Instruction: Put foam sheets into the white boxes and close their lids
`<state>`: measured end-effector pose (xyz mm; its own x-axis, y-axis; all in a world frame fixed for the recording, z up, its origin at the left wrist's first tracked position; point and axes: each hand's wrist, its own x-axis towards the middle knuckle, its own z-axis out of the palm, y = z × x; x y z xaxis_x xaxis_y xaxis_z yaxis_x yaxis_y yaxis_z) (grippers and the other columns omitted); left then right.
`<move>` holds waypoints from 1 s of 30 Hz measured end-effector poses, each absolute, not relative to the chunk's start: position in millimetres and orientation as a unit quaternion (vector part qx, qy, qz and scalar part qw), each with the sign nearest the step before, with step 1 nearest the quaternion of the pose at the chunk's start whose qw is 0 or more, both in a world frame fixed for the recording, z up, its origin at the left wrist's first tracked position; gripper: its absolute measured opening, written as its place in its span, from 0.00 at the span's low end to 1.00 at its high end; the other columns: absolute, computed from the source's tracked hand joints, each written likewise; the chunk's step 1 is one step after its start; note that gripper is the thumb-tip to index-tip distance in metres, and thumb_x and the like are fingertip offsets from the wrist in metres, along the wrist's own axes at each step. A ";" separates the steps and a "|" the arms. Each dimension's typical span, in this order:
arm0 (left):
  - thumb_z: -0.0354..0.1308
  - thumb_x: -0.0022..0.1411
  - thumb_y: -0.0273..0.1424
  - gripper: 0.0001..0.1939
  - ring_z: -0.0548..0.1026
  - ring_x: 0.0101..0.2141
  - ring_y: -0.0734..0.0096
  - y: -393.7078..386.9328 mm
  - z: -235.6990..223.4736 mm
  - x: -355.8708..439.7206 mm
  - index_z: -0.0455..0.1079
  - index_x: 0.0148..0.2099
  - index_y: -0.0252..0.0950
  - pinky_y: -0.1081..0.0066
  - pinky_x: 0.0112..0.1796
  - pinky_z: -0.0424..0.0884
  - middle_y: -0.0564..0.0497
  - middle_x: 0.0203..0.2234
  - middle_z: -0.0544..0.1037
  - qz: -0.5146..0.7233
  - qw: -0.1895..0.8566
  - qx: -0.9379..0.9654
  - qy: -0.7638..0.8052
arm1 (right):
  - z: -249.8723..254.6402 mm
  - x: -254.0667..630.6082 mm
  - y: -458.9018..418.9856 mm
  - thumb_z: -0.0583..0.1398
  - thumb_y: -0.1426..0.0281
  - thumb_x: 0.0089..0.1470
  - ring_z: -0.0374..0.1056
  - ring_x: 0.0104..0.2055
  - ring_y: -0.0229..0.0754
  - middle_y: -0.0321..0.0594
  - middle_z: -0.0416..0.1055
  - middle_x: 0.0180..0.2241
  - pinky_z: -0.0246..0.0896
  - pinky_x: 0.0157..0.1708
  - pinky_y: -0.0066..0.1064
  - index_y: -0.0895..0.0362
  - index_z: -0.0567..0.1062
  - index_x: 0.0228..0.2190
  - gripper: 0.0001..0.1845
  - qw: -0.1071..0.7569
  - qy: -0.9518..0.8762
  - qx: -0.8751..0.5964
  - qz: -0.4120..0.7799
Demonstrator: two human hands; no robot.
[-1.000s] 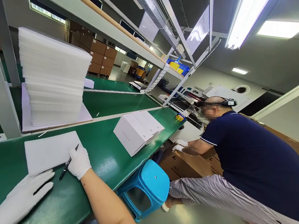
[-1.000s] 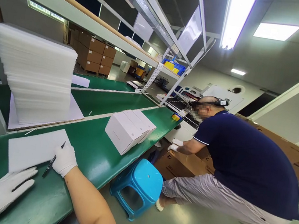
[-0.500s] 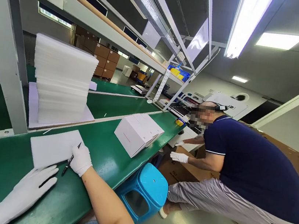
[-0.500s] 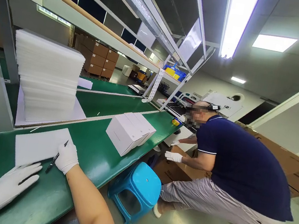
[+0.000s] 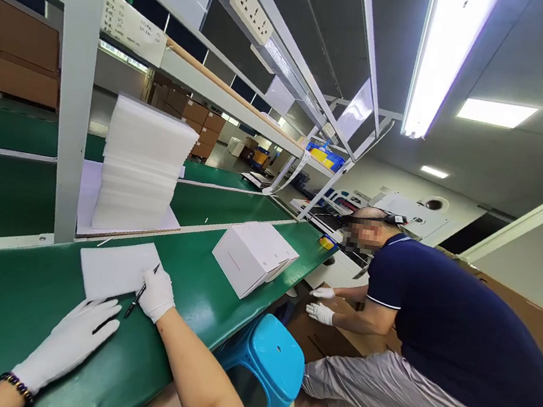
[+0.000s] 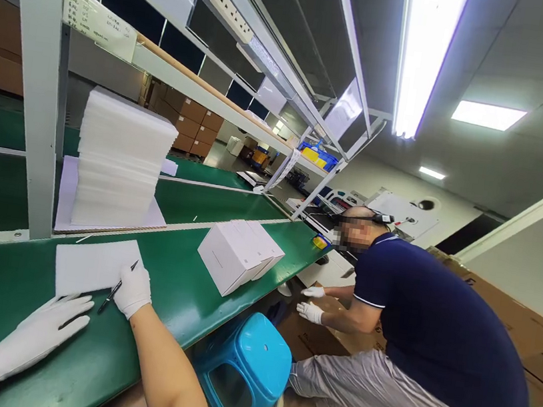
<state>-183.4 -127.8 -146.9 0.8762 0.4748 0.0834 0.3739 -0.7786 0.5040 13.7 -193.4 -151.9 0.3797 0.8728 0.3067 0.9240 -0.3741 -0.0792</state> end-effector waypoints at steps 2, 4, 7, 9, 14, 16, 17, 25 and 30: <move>0.47 0.64 0.46 0.25 0.65 0.61 0.51 -128.5 -146.6 -183.3 0.74 0.56 0.43 0.49 0.61 0.59 0.49 0.58 0.72 0.111 0.241 0.939 0.219 | -153.0 14.3 -193.1 0.60 0.73 0.44 0.66 0.34 0.46 0.43 0.70 0.34 0.59 0.31 0.31 0.57 0.72 0.38 0.15 0.116 -0.545 -0.824 -0.102; 0.48 0.64 0.45 0.25 0.65 0.61 0.52 -128.5 -146.4 -183.2 0.74 0.57 0.43 0.50 0.62 0.59 0.49 0.58 0.72 0.112 0.240 0.940 0.215 | -153.5 14.6 -192.7 0.60 0.73 0.44 0.66 0.33 0.46 0.42 0.70 0.33 0.59 0.31 0.31 0.57 0.72 0.38 0.15 0.115 -0.545 -0.825 -0.097; 0.47 0.65 0.46 0.26 0.63 0.62 0.51 -128.1 -146.1 -183.0 0.73 0.58 0.42 0.48 0.62 0.58 0.49 0.59 0.70 0.093 0.241 0.940 0.223 | -152.5 14.3 -192.4 0.60 0.72 0.44 0.66 0.33 0.46 0.42 0.70 0.34 0.59 0.31 0.31 0.56 0.72 0.38 0.15 0.116 -0.545 -0.825 -0.096; 0.45 0.65 0.46 0.27 0.61 0.63 0.49 -127.9 -146.3 -182.6 0.72 0.59 0.42 0.47 0.62 0.56 0.49 0.60 0.68 0.082 0.243 0.939 0.228 | -151.5 13.9 -192.4 0.61 0.71 0.45 0.66 0.34 0.46 0.43 0.70 0.35 0.59 0.30 0.31 0.56 0.72 0.38 0.14 0.115 -0.544 -0.826 -0.096; 0.45 0.66 0.46 0.27 0.59 0.64 0.51 -128.8 -146.9 -182.2 0.71 0.59 0.41 0.47 0.63 0.53 0.50 0.60 0.68 0.079 0.247 0.942 0.214 | -150.0 13.0 -192.8 0.60 0.72 0.46 0.66 0.34 0.47 0.43 0.69 0.34 0.60 0.32 0.32 0.57 0.72 0.37 0.12 0.110 -0.536 -0.832 -0.093; 0.45 0.66 0.46 0.27 0.59 0.64 0.52 -129.0 -146.5 -182.7 0.71 0.59 0.41 0.48 0.64 0.54 0.50 0.60 0.68 0.079 0.250 0.941 0.214 | -150.0 12.9 -192.9 0.60 0.72 0.46 0.66 0.35 0.47 0.43 0.69 0.34 0.60 0.33 0.32 0.57 0.72 0.37 0.12 0.112 -0.533 -0.834 -0.090; 0.45 0.66 0.46 0.26 0.59 0.64 0.52 -128.7 -146.2 -183.0 0.72 0.59 0.41 0.49 0.63 0.54 0.50 0.60 0.69 0.081 0.253 0.940 0.213 | -150.2 12.9 -192.9 0.60 0.72 0.47 0.66 0.35 0.47 0.43 0.69 0.34 0.61 0.33 0.32 0.57 0.72 0.38 0.13 0.113 -0.532 -0.834 -0.089; 0.45 0.67 0.40 0.23 0.69 0.58 0.55 -128.8 -137.1 -187.7 0.74 0.54 0.38 0.48 0.62 0.56 0.46 0.55 0.75 0.192 0.249 0.907 0.282 | -152.3 10.4 -198.1 0.62 0.76 0.44 0.68 0.38 0.45 0.46 0.70 0.40 0.62 0.37 0.31 0.57 0.75 0.39 0.16 0.145 -0.527 -0.832 -0.089; 0.49 0.67 0.34 0.18 0.66 0.60 0.49 -142.9 -131.1 -216.5 0.76 0.52 0.40 0.38 0.61 0.54 0.46 0.55 0.75 0.274 0.154 0.893 0.322 | -156.1 8.1 -206.0 0.58 0.81 0.46 0.70 0.40 0.44 0.48 0.70 0.42 0.63 0.39 0.29 0.59 0.76 0.41 0.18 0.189 -0.534 -0.821 -0.074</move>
